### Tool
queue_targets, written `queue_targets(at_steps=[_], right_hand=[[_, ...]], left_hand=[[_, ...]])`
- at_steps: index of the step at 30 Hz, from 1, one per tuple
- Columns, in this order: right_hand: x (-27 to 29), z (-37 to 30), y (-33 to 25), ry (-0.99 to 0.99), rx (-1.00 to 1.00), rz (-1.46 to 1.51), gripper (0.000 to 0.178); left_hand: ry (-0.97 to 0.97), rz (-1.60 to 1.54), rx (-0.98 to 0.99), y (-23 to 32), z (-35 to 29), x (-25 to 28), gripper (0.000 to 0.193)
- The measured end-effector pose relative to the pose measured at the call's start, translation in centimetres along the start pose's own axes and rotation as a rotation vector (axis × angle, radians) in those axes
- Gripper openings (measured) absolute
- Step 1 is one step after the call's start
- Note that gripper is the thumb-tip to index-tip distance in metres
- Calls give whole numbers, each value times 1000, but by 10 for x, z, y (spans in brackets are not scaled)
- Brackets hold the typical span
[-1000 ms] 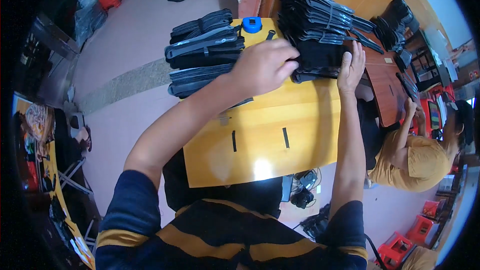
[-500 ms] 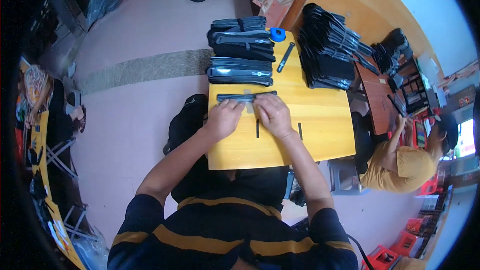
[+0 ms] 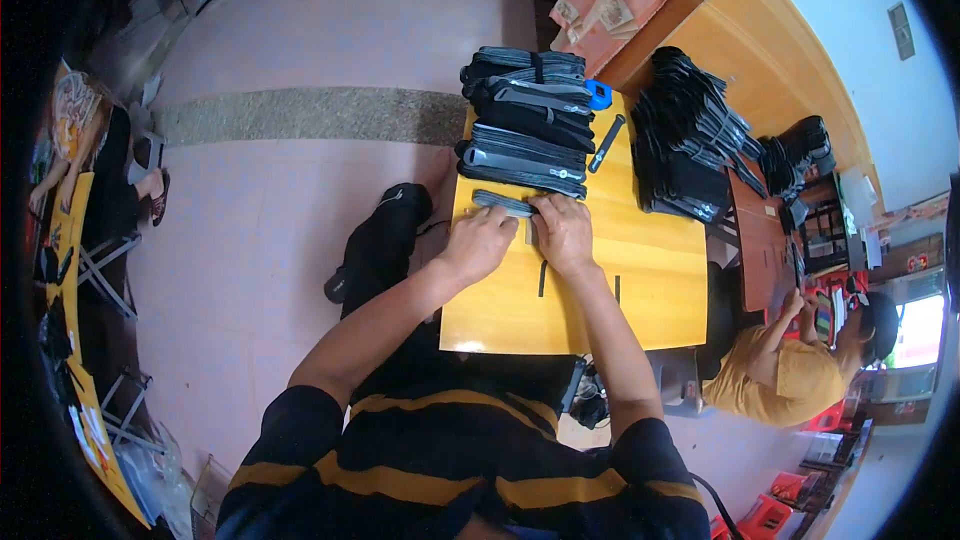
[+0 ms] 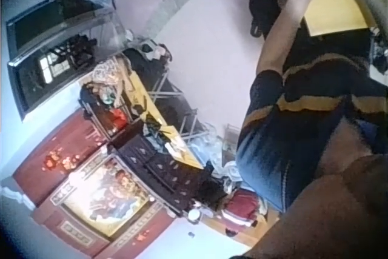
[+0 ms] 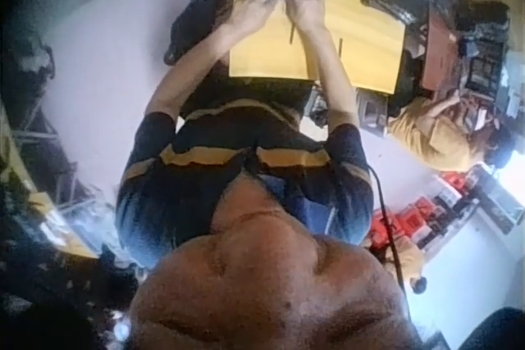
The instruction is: Assembling leather straps by peeling adhesive backing and sticking components together.
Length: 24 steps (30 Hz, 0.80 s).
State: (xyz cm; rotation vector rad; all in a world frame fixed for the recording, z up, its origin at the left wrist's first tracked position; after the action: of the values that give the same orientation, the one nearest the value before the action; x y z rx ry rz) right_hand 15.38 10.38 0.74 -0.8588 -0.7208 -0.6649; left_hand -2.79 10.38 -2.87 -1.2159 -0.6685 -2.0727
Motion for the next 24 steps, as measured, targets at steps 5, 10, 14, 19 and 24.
queue_targets(at_steps=[5,10,14,19,24], right_hand=[[2,0,7,-69,-60,17,20],[10,-2,3,-52,-104,-12,22],[29,-7,-17,-28,-69,-13,22],[64,-33,-35,-8,-239,45,16],[81,-66,-21,-138,-405,198,27]], left_hand=[[-2,-79,108,2,2,8,26],[39,-77,198,-3,3,6,24],[-117,-13,223,-6,7,0,14],[-62,83,139,-6,3,4,8],[110,119,36,4,-13,29,10]])
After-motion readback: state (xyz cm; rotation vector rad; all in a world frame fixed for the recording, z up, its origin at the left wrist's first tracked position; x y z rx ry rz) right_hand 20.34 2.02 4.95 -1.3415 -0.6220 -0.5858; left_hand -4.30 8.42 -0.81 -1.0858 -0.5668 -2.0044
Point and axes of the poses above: each hand's wrist, its own z-axis towards the middle knuckle, its own x-axis out of the back of the hand, y = z × x, the point moved 2 cm from there along z, towards the middle knuckle, and after that the axes turned 14 degrees about z, right-handed, at the moved point
